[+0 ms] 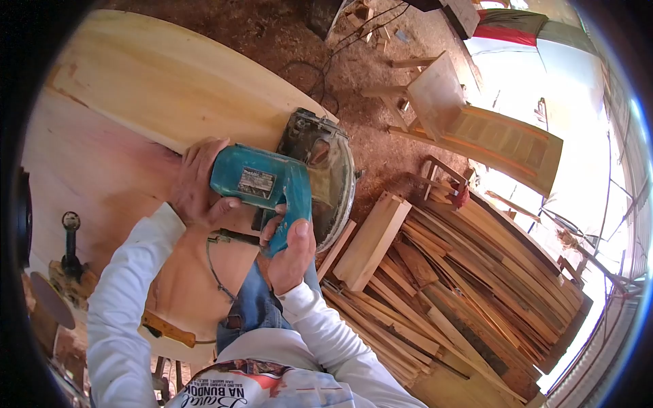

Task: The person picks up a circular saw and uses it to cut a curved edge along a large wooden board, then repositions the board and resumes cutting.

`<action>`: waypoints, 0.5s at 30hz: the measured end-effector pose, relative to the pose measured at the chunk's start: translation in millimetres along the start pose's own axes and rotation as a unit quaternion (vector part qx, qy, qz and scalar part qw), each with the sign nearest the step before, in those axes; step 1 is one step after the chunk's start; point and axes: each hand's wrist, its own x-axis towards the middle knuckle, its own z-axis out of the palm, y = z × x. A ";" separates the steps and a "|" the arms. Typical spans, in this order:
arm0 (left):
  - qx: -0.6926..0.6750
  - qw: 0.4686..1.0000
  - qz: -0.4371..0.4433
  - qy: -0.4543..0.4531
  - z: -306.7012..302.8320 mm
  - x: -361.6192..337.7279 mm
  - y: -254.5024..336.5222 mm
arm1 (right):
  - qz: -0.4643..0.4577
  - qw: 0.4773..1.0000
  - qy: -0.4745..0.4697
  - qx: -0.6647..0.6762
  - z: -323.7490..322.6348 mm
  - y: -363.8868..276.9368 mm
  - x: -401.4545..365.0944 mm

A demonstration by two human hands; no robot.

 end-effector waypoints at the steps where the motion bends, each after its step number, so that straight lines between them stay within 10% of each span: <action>1: 0.003 1.000 -0.007 -0.004 -1.1 1.0 0.4 | 0.000 1.000 -0.001 0.004 1.1 0.2 1.1; 15: 0.059 0.998 0.025 -0.015 -3.0 11.3 -12.2 | -0.006 1.000 -0.004 0.005 3.7 -1.0 6.5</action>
